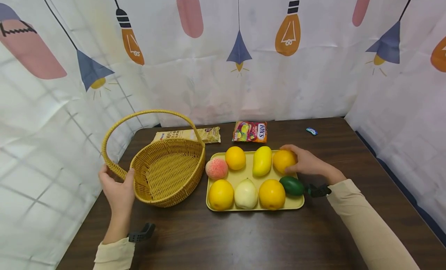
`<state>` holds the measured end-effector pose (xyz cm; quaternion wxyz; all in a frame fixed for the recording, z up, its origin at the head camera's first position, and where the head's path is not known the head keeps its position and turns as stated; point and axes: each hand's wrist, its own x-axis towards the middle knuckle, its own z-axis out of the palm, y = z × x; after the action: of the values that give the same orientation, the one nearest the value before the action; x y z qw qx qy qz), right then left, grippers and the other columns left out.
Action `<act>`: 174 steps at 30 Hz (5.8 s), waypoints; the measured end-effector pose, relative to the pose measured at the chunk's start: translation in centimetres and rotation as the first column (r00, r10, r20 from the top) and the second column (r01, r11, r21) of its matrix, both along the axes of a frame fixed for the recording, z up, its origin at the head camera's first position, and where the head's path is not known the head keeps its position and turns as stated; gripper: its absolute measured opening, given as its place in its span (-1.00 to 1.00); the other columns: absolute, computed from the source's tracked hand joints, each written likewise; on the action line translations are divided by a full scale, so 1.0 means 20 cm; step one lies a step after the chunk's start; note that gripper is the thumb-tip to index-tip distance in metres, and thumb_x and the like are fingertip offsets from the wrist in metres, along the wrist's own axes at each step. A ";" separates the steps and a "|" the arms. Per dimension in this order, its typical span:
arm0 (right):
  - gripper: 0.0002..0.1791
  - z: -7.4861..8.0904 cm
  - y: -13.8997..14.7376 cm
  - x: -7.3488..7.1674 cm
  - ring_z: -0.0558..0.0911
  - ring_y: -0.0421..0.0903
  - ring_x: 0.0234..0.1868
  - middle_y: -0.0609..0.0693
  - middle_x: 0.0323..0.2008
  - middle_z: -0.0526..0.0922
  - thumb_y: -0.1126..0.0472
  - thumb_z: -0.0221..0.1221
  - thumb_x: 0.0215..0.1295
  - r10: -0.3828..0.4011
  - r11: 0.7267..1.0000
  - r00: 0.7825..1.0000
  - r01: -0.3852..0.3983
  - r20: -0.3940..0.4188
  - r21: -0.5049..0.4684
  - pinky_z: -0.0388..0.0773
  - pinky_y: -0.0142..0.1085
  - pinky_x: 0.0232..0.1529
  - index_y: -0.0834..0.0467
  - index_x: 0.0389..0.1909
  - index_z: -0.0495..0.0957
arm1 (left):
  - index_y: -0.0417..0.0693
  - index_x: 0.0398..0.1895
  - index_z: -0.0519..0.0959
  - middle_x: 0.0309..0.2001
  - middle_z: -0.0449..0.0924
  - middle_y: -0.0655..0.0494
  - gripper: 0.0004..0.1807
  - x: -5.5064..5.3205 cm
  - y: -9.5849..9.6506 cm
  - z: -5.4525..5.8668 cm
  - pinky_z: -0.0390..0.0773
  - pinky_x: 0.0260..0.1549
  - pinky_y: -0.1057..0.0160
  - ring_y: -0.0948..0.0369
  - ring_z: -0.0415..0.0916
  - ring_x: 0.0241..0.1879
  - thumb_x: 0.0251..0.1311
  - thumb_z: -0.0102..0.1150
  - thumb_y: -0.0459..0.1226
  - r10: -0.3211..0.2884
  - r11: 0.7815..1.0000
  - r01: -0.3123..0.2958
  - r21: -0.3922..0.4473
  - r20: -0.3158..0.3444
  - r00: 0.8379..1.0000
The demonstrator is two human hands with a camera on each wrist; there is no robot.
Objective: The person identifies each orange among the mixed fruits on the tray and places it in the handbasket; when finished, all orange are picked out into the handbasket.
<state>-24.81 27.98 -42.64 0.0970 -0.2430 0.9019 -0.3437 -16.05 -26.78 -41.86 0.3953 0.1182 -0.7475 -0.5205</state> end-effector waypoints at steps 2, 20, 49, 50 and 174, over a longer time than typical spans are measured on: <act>-0.16 -0.01 0.00 -0.01 0.50 0.05 0.00 0.23 0.20 0.42 0.07 0.38 0.18 -0.007 1.000 1.000 0.007 0.007 -0.010 0.47 -0.04 -0.03 0.24 0.38 0.20 | -0.12 0.37 0.22 0.24 0.31 0.01 -0.38 -0.02 -0.01 -0.02 0.29 0.16 0.17 0.12 0.28 0.23 0.28 0.19 -0.27 -0.052 0.994 0.041 0.097 0.113 0.992; 0.02 0.01 -0.02 0.01 0.41 0.16 -0.03 0.34 0.17 0.22 -0.10 0.39 0.11 -0.237 0.971 0.969 0.237 -0.068 -0.014 0.46 0.03 -0.08 0.27 0.44 0.08 | -0.13 0.36 0.34 0.29 0.32 -0.05 -0.25 -0.13 -0.07 -0.14 0.19 0.29 0.05 0.04 0.24 0.30 0.32 -0.05 0.21 -0.098 0.918 -0.016 0.397 0.264 0.960; 0.02 0.16 -0.81 0.17 0.49 0.12 0.06 0.15 0.28 0.30 0.00 0.45 0.05 -0.258 0.857 0.965 0.251 0.046 -0.449 0.51 0.01 0.05 0.10 0.46 0.09 | -0.16 0.36 0.35 0.01 0.39 0.28 -0.38 -0.14 -0.07 -0.18 0.25 0.17 0.09 0.29 0.35 0.02 0.36 0.07 0.00 -0.163 0.884 0.047 0.464 0.213 0.963; 0.03 0.16 -0.84 0.17 0.51 0.11 0.06 0.14 0.28 0.32 -0.01 0.45 0.04 -0.252 0.853 0.966 0.253 0.063 -0.457 0.52 0.00 0.05 0.09 0.46 0.09 | -0.16 0.36 0.35 0.02 0.39 0.28 -0.38 -0.13 -0.07 -0.18 0.25 0.17 0.10 0.30 0.34 0.02 0.36 0.08 0.00 -0.166 0.884 0.050 0.464 0.213 0.963; -0.01 0.03 -1.98 0.02 0.49 -0.04 0.18 0.08 0.30 0.41 0.12 0.50 0.00 0.182 0.975 0.946 -0.137 0.269 -0.177 0.44 -0.24 0.11 0.06 0.46 0.21 | -0.19 0.12 0.52 -0.04 0.51 0.04 -0.53 -0.11 -0.10 -0.25 0.40 -0.33 0.51 0.26 0.39 -0.21 0.28 0.18 -0.06 -0.074 0.969 0.014 0.245 0.240 0.968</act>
<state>-24.45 -11.72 -42.01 0.2333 -0.2706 0.8264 -0.4352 -18.32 -28.76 -46.85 0.2699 0.2128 -0.7247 -0.5973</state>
